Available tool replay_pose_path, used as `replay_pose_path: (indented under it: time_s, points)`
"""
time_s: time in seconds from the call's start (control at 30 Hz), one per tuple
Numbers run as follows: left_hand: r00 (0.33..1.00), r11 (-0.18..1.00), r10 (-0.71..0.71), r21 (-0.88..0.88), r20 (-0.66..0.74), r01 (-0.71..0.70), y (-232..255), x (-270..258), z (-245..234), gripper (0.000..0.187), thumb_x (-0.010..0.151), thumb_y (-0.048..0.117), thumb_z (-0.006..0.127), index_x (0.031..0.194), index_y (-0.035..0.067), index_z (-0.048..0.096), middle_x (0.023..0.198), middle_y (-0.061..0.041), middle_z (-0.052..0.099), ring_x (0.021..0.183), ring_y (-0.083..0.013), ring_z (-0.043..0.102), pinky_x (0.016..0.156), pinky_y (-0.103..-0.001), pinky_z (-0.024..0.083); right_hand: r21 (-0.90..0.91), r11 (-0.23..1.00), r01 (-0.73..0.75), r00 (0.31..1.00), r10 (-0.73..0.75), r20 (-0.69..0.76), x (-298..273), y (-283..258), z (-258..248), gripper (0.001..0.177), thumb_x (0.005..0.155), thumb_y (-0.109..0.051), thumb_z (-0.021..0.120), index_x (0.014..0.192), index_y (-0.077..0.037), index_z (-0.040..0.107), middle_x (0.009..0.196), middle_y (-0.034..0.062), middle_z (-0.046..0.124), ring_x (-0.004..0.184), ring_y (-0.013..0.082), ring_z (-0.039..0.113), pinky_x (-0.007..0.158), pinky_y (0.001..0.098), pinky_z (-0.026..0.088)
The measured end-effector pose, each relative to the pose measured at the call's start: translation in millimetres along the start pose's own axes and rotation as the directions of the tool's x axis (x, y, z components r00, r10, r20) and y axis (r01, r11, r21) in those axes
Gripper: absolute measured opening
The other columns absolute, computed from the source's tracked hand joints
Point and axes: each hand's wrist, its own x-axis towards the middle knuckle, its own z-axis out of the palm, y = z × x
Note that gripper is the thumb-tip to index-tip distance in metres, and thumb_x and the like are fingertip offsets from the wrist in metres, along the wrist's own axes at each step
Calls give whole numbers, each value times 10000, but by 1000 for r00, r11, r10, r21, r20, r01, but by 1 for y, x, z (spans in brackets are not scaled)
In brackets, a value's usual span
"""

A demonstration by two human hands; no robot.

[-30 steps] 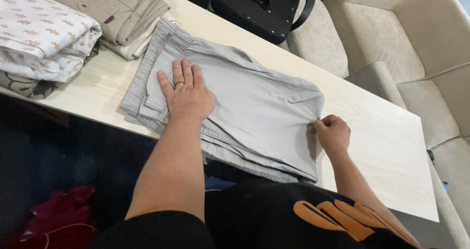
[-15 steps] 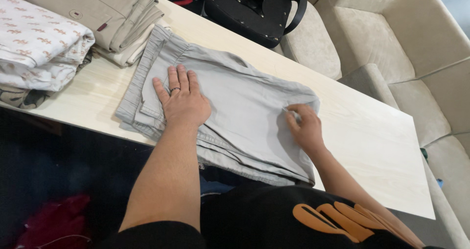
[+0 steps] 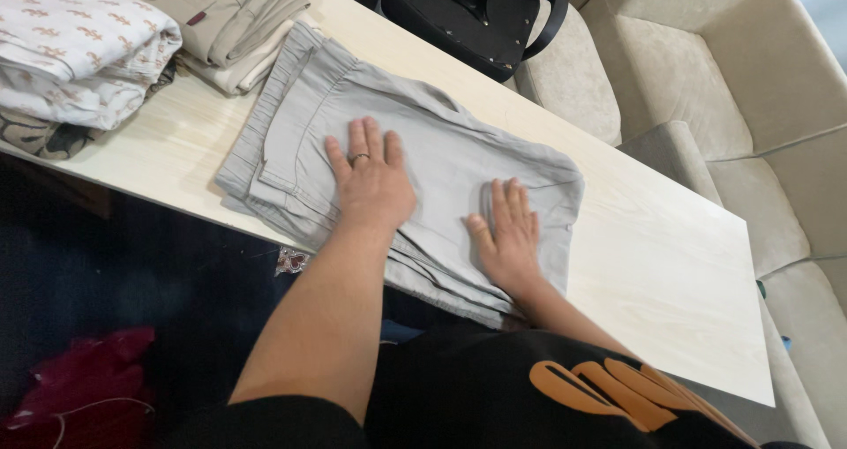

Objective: The person folds a pair of light gray shorts on a table, then stacks them with other folded clothes including shirts and pants. The person smooths and aligns the garments by hand before placing them in a neat pile.

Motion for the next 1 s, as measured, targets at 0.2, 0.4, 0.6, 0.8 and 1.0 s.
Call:
replay_pose_path:
  time_s: [0.2, 0.4, 0.6, 0.8, 1.0]
  points:
    - [994, 991, 94, -86, -49, -98, 2, -13, 20, 599, 1004, 330, 396, 1582, 215, 288, 1705, -61, 92, 1565, -246, 16, 1214, -575, -98, -100, 990, 98, 984, -82, 159, -27, -27, -11, 719, 1013, -626, 335, 1601, -211, 340, 1699, 162, 198, 1587, 336, 110, 1251, 551, 73]
    - [996, 993, 87, -80, 21, -85, -6, -1, 10, 599, 989, 469, 453, 1559, 338, 321, 1702, -52, 50, 1566, -238, -28, 1208, -552, -110, -144, 989, 15, 992, 2, 123, -17, -3, -18, 733, 1008, -638, 309, 1603, -210, 335, 1696, 144, 187, 1573, 332, 95, 1234, 546, 49]
    - [987, 989, 130, -86, 94, -122, 7, 17, 4, 677, 990, 493, 507, 1587, 258, 290, 1699, -126, 20, 1563, -278, -57, 1206, -545, -111, -142, 990, 10, 992, 9, 129, 13, 22, -24, 725, 1005, -635, 312, 1604, -228, 328, 1702, 128, 177, 1576, 320, 88, 1239, 533, 39]
    - [993, 991, 115, -61, -21, -116, 2, 12, 18, 673, 975, 550, 501, 1575, 293, 335, 1700, -132, 74, 1573, -275, -11, 1231, -492, -91, -116, 993, -10, 991, 26, 133, 16, 51, -21, 693, 1030, -593, 289, 1615, -223, 314, 1700, 153, 178, 1584, 326, 92, 1241, 540, 45]
    - [998, 999, 44, 11, -50, -44, -18, 15, 2, 669, 966, 613, 444, 1559, 317, 352, 1702, -66, 82, 1566, -215, -17, 1214, -510, -134, -144, 973, -179, 980, 189, 58, 3, 75, -25, 663, 1039, -597, 274, 1611, -263, 314, 1702, 151, 166, 1581, 337, 81, 1245, 553, 48]
